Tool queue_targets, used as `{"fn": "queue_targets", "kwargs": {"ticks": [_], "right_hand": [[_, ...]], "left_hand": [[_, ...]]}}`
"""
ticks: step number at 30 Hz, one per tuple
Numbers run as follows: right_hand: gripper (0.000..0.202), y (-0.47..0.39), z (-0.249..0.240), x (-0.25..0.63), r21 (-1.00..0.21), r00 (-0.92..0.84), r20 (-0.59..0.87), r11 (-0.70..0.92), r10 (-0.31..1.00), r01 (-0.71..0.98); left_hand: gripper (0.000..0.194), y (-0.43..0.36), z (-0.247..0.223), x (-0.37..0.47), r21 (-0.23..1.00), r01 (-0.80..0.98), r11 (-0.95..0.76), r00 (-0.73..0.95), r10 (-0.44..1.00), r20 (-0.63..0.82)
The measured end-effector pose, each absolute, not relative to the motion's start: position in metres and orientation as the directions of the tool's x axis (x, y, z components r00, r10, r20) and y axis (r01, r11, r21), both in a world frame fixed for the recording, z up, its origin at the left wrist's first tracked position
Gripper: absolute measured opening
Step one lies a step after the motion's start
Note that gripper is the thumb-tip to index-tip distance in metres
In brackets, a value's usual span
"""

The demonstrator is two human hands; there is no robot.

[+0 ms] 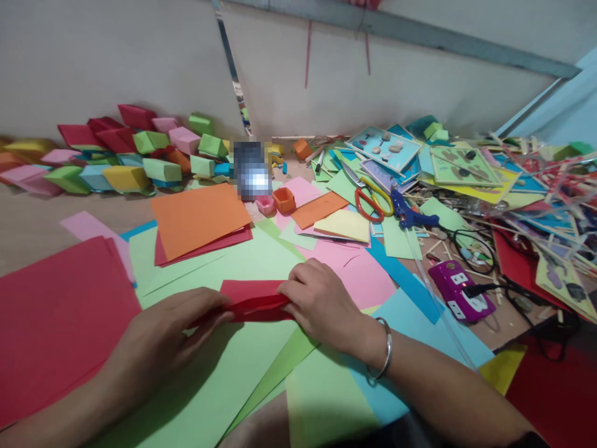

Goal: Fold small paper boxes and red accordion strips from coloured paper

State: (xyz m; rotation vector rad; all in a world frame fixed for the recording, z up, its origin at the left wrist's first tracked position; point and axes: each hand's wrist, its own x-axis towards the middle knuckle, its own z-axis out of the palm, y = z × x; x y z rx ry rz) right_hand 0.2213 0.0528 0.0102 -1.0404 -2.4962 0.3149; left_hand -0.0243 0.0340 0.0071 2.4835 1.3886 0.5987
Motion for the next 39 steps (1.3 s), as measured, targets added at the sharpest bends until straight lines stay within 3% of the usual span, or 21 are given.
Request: {"fn": "queue_targets", "kwargs": {"ticks": [6, 11, 16, 20, 23, 28, 39], "right_hand": [[0.026, 0.054, 0.009, 0.223, -0.388, -0.617, 0.262, 0.666, 0.742, 0.637], [0.021, 0.055, 0.009, 0.225, -0.477, -0.561, 0.263, 0.611, 0.785, 0.631], [0.023, 0.055, 0.014, 0.225, -0.512, -0.538, 0.241, 0.577, 0.808, 0.636], [0.023, 0.056, 0.016, 0.226, -0.571, -0.513, 0.13, 0.488, 0.848, 0.66], [0.019, 0.057, 0.017, 0.226, -0.624, -0.505, 0.072, 0.433, 0.86, 0.65], [0.017, 0.057, 0.017, 0.227, -0.647, -0.481, 0.073, 0.408, 0.874, 0.644], [0.016, 0.059, 0.013, 0.228, -0.604, -0.502, 0.183, 0.5, 0.845, 0.621]], "left_hand": [[0.024, 0.037, 0.013, -0.024, 0.595, 0.696, -0.401, 0.359, 0.913, 0.196], [0.025, 0.04, 0.012, -0.027, 0.729, 0.636, -0.253, 0.259, 0.96, 0.107], [0.031, 0.042, 0.011, -0.029, 0.699, 0.663, -0.268, 0.276, 0.955, 0.105], [0.034, 0.045, 0.015, -0.026, 0.633, 0.688, -0.354, 0.31, 0.933, 0.185], [0.032, 0.045, 0.018, -0.025, 0.645, 0.683, -0.343, 0.317, 0.934, 0.162], [0.026, 0.046, 0.02, -0.025, 0.699, 0.659, -0.279, 0.31, 0.947, 0.085], [0.032, 0.046, 0.019, -0.028, 0.667, 0.683, -0.299, 0.339, 0.938, 0.073]]}}
